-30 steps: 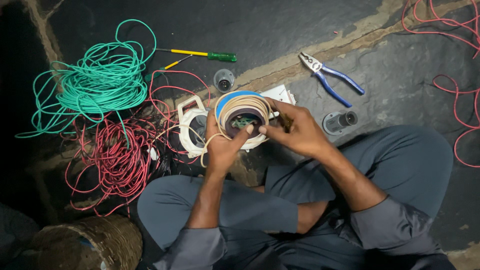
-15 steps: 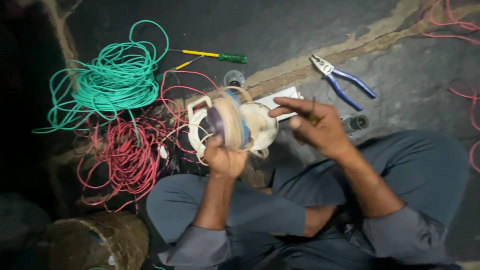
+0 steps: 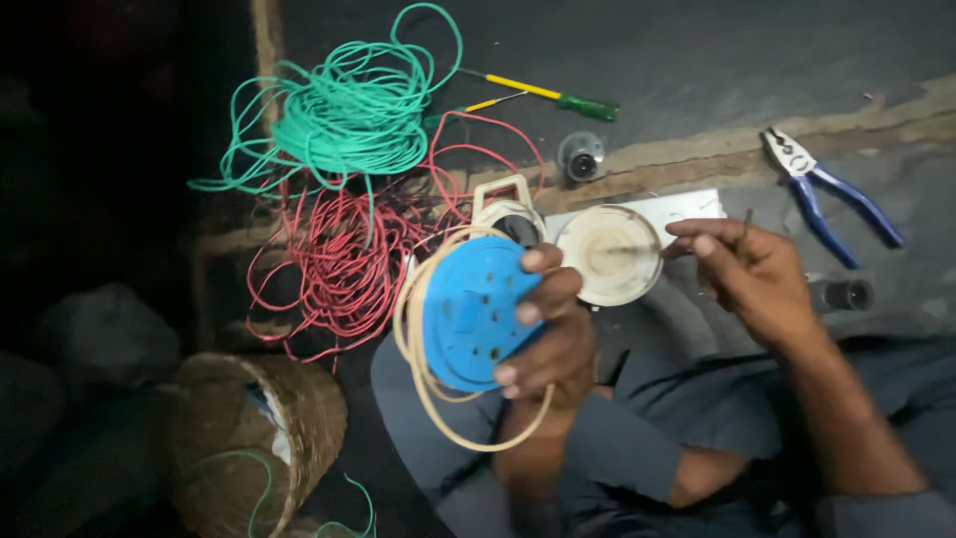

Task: The person sits on the floor and uses a screwdriver to open a white plastic extension cord reel. They remove the blue faceplate, unscrew the internal wiring connections, and manipulate the wires inside the reel. The person then reassembles the reel by placing the faceplate back on and tightening the screws.

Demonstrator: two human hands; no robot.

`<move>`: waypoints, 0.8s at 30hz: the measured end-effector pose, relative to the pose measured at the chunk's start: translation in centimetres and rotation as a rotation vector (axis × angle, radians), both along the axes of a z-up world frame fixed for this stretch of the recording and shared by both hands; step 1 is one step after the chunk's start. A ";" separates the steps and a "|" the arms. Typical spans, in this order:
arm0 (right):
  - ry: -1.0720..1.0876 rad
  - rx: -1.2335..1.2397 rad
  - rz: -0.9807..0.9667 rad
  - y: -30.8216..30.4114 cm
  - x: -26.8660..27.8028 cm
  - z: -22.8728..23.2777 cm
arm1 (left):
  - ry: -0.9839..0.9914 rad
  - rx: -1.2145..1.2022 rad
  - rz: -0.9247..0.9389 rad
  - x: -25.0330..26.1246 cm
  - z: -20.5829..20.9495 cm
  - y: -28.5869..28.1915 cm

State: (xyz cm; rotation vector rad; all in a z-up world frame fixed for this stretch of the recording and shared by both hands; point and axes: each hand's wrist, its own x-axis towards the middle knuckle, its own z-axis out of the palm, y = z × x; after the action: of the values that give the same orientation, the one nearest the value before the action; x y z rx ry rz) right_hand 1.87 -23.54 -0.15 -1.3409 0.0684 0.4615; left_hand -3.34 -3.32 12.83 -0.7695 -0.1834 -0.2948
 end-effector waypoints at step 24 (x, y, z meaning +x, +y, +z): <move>-0.006 -0.074 -0.006 0.6 0.5 -0.8 | -0.088 -0.217 -0.070 -1.9 3.1 -4.8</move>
State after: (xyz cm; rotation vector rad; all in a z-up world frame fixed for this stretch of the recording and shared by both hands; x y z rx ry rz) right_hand 2.36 -22.93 -0.96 -1.4147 0.0854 0.4537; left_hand -5.25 -8.16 15.96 -0.9799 -0.2750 -0.3794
